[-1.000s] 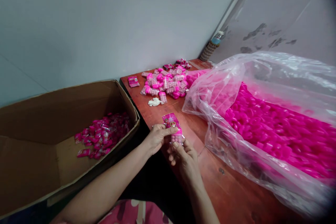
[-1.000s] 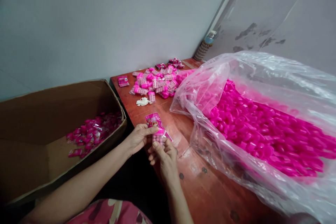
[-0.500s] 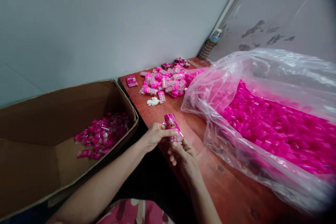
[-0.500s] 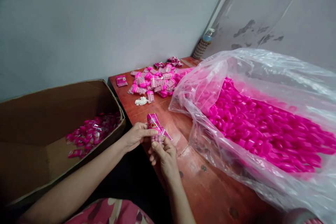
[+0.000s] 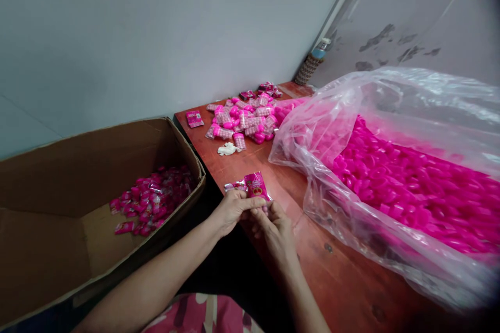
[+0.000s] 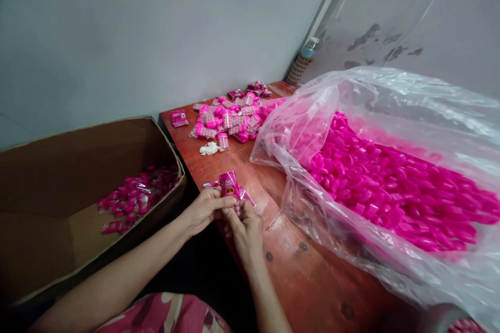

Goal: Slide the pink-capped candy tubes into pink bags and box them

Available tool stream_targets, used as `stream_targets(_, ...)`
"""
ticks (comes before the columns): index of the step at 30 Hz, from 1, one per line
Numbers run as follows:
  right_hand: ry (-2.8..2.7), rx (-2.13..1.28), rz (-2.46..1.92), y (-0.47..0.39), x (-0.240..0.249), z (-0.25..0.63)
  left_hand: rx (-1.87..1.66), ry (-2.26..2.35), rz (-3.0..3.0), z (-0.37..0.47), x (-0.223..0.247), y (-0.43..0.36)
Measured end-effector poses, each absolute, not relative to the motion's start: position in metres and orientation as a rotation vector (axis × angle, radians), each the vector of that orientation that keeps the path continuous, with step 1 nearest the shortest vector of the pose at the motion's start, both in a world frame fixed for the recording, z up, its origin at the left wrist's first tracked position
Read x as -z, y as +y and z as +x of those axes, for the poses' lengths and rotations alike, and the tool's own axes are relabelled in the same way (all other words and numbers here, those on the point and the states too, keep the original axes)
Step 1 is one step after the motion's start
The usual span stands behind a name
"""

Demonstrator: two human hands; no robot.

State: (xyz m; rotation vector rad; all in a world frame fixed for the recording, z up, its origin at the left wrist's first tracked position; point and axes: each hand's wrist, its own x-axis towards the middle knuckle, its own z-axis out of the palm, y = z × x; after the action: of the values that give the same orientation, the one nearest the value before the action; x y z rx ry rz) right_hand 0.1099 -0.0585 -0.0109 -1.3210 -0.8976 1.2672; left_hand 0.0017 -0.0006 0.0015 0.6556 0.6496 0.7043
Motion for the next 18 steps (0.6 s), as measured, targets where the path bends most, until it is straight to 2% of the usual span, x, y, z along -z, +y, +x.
stream_targets(8,-0.754,-1.441,-1.078,-0.061,0.001,0.11,-0.774,0.667,0.542,-0.01,-0.005,-0.003)
stream_targets(15,-0.758,-1.387,-1.125,-0.052,0.005,0.105,-0.727,0.588,0.593,-0.019,-0.007,-0.013)
stream_targets(18,-0.814,-1.356,-1.192,-0.049,-0.002,0.108,-0.916,0.671,0.536,-0.042,-0.01,-0.009)
